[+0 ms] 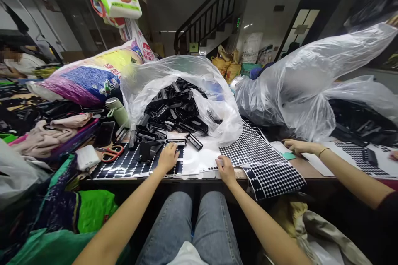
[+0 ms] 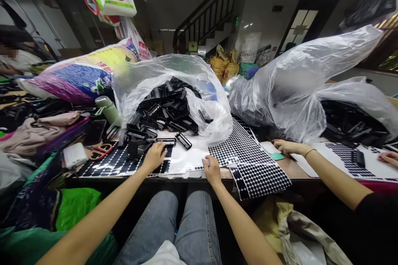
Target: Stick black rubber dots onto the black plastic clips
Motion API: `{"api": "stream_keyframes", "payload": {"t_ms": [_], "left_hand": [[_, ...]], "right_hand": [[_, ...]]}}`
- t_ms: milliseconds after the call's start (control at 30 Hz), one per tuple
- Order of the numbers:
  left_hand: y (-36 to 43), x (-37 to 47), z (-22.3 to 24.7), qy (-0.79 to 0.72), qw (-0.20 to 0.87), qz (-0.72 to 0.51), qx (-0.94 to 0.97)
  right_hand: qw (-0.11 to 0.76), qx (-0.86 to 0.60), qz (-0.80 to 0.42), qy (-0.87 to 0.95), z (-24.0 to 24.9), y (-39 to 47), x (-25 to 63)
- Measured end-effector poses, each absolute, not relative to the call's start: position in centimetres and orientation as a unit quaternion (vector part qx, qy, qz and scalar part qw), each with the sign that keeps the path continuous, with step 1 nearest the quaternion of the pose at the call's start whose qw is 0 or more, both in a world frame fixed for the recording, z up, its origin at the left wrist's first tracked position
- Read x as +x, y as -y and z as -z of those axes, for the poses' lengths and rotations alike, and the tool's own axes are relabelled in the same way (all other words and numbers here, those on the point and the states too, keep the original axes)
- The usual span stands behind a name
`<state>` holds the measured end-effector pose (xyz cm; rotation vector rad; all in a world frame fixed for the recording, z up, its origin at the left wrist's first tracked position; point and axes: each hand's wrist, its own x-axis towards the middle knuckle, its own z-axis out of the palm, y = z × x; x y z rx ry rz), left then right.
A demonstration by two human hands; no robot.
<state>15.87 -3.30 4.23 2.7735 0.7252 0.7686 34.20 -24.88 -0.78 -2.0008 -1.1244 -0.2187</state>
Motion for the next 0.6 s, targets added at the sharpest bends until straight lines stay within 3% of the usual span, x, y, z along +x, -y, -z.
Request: {"api": "stream_keyframes", "payload": {"t_ms": [233, 467, 533, 600], "left_hand": [[-1.1, 18.1, -5.3, -0.289, 0.206, -0.273, 0.894], [1.6, 17.3, -5.7, -0.315, 0.385, -0.286, 0.819], [3.2, 16.2, -6.1, -0.318, 0.469, -0.249, 0.785], [4.6, 14.9, -6.8, -0.33, 0.62, -0.18, 0.688]], "right_hand": [[0.329, -0.806, -0.018, 0.491, -0.6, 25.0, 34.1], [0.26, -0.826, -0.11, 0.488, -2.2, 23.8, 34.7], [0.252, -0.832, -0.123, 0.479, -2.6, 23.6, 34.7], [0.248, -0.836, -0.131, 0.471, -3.1, 23.5, 34.4]]}}
